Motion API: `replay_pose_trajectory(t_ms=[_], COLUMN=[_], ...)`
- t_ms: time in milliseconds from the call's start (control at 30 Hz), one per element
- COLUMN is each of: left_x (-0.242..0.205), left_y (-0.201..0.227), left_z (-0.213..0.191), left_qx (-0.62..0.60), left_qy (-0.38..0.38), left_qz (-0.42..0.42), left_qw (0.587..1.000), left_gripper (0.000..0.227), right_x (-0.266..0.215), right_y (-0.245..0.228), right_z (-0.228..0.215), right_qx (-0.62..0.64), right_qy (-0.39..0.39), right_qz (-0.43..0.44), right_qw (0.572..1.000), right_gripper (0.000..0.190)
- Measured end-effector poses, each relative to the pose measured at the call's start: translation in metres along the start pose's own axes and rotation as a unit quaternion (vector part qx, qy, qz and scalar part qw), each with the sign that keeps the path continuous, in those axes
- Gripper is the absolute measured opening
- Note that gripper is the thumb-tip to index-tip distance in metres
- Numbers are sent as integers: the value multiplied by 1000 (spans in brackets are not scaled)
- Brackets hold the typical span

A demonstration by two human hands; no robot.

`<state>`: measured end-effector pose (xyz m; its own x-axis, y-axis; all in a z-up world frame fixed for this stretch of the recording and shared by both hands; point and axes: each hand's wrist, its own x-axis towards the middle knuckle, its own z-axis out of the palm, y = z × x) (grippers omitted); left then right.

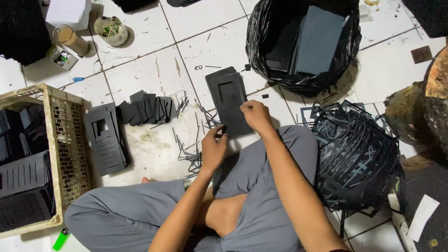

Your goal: Removing excess plastic flashing from molded frames by hand

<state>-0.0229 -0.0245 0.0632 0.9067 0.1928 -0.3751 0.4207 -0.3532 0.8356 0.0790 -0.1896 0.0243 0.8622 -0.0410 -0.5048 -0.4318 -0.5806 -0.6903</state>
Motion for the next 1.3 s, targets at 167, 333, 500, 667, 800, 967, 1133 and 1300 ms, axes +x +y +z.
replay_pose_trajectory(t_ms=[167, 333, 500, 667, 800, 967, 1133, 1300], left_x=[-11, -16, -7, -12, -16, -14, -26, 5], left_y=[3, 5, -13, -26, -45, -70, -57, -126], left_z=[-3, -7, -1, -11, -34, -72, -107, -103], left_qx=[-11, -71, -183, -188, -151, -270, -382, -400], left_qy=[7, 15, 23, 45, 62, 52, -24, 47], left_qz=[3, 33, 1, 5, -11, -119, -213, -134], left_qw=[1000, 997, 983, 981, 986, 954, 899, 905], left_gripper=[39, 39, 45, 42, 39, 45, 83, 62], right_x=[-5, -10, -25, -7, -37, -93, -120, -138], right_y=[7, 8, 3, 19, -14, -49, -47, -53], right_z=[6, 12, 21, 31, 22, 32, 78, 99], right_qx=[45, 74, 148, 201, 412, 540, 599, 628], right_qy=[24, 55, 114, 122, 31, -87, -212, -304], right_qz=[10, 14, 9, -3, -27, -63, -57, -58], right_qw=[999, 996, 982, 972, 910, 835, 770, 714], right_gripper=[37, 36, 39, 51, 43, 31, 31, 36])
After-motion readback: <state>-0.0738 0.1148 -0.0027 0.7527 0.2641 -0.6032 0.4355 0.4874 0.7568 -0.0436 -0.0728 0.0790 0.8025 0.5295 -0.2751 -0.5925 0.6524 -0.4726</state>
